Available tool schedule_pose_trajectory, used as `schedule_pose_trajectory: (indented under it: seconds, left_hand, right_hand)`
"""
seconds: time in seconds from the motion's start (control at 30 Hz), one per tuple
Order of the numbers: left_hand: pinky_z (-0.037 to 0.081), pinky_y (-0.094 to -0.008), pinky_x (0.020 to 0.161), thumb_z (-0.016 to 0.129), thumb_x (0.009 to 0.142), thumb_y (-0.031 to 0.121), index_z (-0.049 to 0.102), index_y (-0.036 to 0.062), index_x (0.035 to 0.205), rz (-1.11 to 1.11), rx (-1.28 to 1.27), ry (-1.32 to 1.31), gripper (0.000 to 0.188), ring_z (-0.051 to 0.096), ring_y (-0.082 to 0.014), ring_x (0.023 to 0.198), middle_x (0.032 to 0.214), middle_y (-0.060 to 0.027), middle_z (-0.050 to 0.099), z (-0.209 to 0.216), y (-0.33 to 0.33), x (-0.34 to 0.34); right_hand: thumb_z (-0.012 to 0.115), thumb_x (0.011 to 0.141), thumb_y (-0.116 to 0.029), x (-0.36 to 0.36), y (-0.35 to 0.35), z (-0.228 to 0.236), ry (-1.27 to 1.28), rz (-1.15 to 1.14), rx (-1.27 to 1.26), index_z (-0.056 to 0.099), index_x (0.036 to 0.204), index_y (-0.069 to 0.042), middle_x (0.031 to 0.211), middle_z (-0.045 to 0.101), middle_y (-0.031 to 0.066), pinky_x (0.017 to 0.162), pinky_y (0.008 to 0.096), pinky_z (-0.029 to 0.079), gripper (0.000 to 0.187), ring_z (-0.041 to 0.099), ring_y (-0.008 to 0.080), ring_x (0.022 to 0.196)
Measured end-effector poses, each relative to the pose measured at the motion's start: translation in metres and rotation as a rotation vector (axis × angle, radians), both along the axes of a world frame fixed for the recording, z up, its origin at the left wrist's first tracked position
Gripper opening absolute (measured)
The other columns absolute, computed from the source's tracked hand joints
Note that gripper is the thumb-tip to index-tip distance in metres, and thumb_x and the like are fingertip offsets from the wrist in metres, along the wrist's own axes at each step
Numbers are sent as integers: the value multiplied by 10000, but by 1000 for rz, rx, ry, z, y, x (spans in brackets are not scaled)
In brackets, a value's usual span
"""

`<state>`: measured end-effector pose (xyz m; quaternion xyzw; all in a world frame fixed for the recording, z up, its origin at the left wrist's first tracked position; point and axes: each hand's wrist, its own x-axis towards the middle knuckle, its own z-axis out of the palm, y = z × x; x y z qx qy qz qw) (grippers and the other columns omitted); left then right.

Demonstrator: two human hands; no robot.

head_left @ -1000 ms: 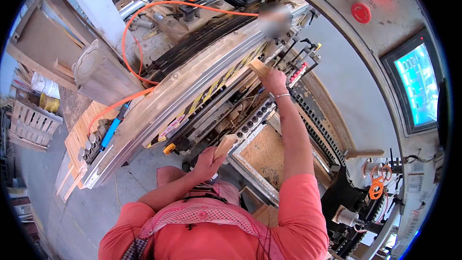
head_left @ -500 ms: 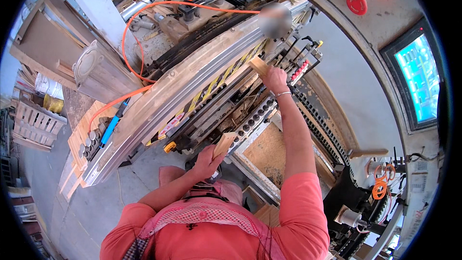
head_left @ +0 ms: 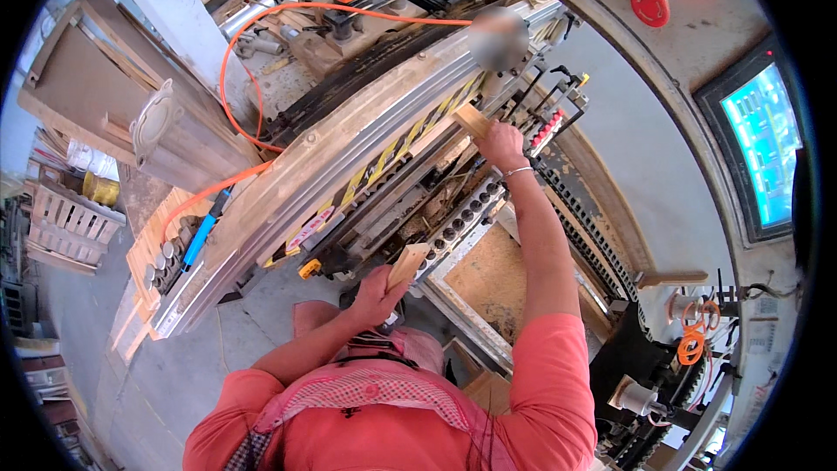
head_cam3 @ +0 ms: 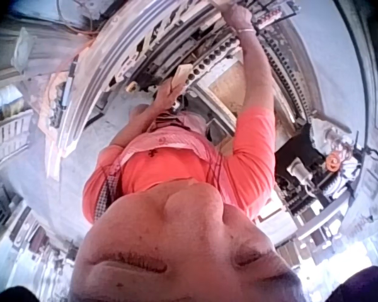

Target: The person repeatedly feeds small wooden blocks into a woodworking machine, likely a mortiser or drill press, to create holes. They handle the blocks one at a time, aligning them with the machine's guides before activating the tool. Finished pieces are placed on a nearby table.

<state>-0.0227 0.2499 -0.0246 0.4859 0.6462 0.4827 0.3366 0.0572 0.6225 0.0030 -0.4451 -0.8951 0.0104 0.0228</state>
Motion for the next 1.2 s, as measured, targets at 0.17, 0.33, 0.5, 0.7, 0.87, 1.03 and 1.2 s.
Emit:
schedule_pose_trajectory:
  seconds: [0.17, 0.33, 0.5, 0.7, 0.87, 1.03, 1.2]
  left_hand:
    - [424, -400, 636, 576, 820, 180, 565, 17, 891, -2, -23, -47, 178, 535, -359, 739, 774, -181, 540, 0, 1, 0]
    - [424, -394, 615, 582, 820, 179, 530, -2, 886, 3, -49, -60, 200, 532, -367, 715, 768, -185, 530, 1, 1, 1]
    - [423, -391, 608, 582, 822, 173, 535, -9, 892, 8, -76, -59, 201, 531, -367, 704, 766, -186, 530, -14, -1, 0]
    - [432, -386, 647, 578, 816, 155, 545, -1, 924, -13, -49, -104, 193, 536, -358, 744, 803, -172, 567, -2, 3, 0]
    - [439, -381, 696, 568, 813, 141, 545, -4, 931, 5, -63, -150, 189, 549, -346, 785, 858, -158, 608, -2, 1, 3]
    - [445, -376, 708, 568, 816, 142, 542, -8, 944, 1, -105, -155, 199, 559, -334, 800, 867, -150, 617, -6, 0, 1]
    - [444, -372, 689, 563, 826, 170, 546, -11, 929, 14, -122, -197, 209, 562, -337, 780, 835, -165, 594, -2, 3, 3]
  right_hand:
    - [624, 717, -344, 9, 9, -1, 34, -55, 2, 628, 822, -18, 805, 649, 169, 695, 388, 514, 342, 637, 305, 786]
    - [634, 692, -331, 13, 15, 0, 77, -30, 7, 640, 758, -25, 784, 646, 167, 680, 396, 513, 312, 635, 313, 763]
    - [628, 672, -287, 12, 12, 4, 112, -27, 25, 639, 760, -20, 771, 641, 172, 672, 396, 511, 282, 634, 319, 742]
    - [624, 663, -268, 10, 16, -1, 121, -40, 19, 633, 757, -15, 763, 639, 176, 668, 396, 513, 270, 635, 315, 734]
    - [647, 702, -352, 4, 19, -2, 62, -51, -25, 607, 850, -6, 814, 638, 180, 687, 396, 510, 378, 630, 320, 782]
    - [628, 677, -281, 3, 17, -5, 83, -65, 44, 613, 773, -20, 788, 645, 167, 650, 386, 520, 279, 643, 301, 741]
    - [637, 703, -340, 4, 20, -5, 48, -57, -5, 592, 845, -8, 798, 643, 181, 676, 393, 516, 364, 639, 312, 768]
